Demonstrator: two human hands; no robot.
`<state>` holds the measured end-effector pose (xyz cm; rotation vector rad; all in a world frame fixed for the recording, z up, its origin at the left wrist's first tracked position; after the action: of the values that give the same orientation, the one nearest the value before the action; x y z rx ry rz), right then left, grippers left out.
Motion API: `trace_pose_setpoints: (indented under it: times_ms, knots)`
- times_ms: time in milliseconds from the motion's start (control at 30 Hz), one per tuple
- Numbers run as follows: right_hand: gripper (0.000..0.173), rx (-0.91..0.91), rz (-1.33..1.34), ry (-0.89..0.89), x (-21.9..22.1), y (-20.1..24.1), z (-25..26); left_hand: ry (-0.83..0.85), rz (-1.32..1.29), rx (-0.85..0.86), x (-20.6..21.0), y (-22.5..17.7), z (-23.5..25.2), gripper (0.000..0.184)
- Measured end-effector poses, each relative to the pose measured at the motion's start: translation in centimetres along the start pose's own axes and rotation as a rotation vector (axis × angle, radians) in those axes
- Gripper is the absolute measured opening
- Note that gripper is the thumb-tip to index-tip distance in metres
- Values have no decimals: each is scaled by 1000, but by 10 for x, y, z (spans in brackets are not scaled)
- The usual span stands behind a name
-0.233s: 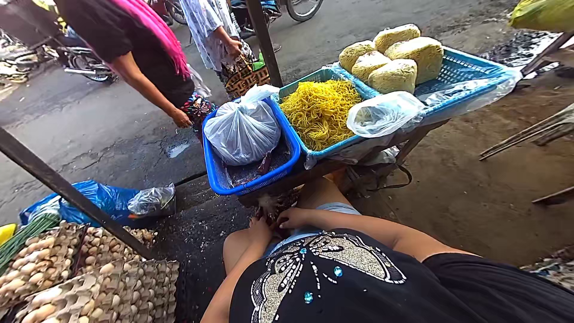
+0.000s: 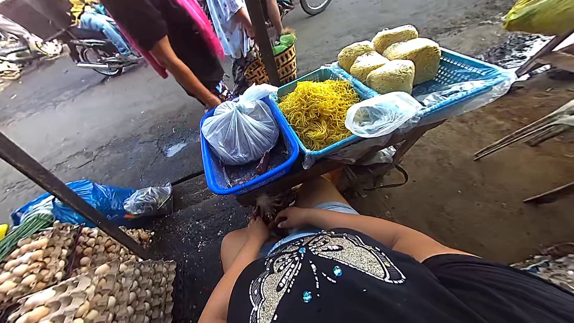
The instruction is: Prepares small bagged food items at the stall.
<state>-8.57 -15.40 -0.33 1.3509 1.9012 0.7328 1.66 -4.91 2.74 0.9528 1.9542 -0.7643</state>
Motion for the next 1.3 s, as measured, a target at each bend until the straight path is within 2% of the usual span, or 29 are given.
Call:
trace_pose_setpoints:
  times_ms: [33, 100, 167, 233, 367, 467, 567, 667, 733, 833, 1000, 1200, 1300]
  knots:
    - [39, -8, 14, 13, -1, 2, -4, 94, -68, -51, 20, 16, 25, 74]
    - [38, -47, 25, 51, -9, 15, -18, 355, -147, -160, 23, 27, 50, 76]
    - [35, -101, -8, 51, -24, 34, -41, 413, -179, -135, 11, 24, 50, 72]
    - [32, -167, -48, -33, -46, 58, -69, 441, -193, -32, -12, 12, 41, 61]
    - [29, -342, -21, -266, -97, 93, -111, 435, -362, 188, -61, -17, 23, 53]
    - [34, -321, -73, -332, -126, 109, -115, 347, -460, 344, -91, -37, 10, 44]
    - [33, -308, -229, -459, -149, 128, -102, 246, -506, 423, -112, -52, -3, 36]
    - [36, -146, -374, -501, -168, 127, -67, 205, -483, 443, -116, -60, -8, 34]
    - [45, 23, -475, -392, -173, 120, -43, 211, -474, 460, -109, -61, -9, 34]
    - [52, 154, -578, -257, -173, 124, -21, 245, -505, 477, -97, -56, -10, 34]
    - [61, 341, -637, -199, -164, 133, -18, 302, -562, 409, -86, -43, -8, 34]
    - [54, 422, -587, -227, -168, 137, -39, 280, -584, 400, -85, -41, -9, 33]
    - [55, 352, -514, -296, -178, 139, -52, 221, -608, 443, -88, -43, -11, 32]
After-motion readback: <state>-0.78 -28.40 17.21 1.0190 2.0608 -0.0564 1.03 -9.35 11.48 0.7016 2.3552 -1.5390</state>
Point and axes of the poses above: each hand's wrist, its own z-axis towards the middle knuckle, its own x-axis out of the palm, y = z × x, the point moved 5 cm from there along z, towards the middle knuckle, and after that the axes turned 7 degrees about y, right-handed, at the moved point
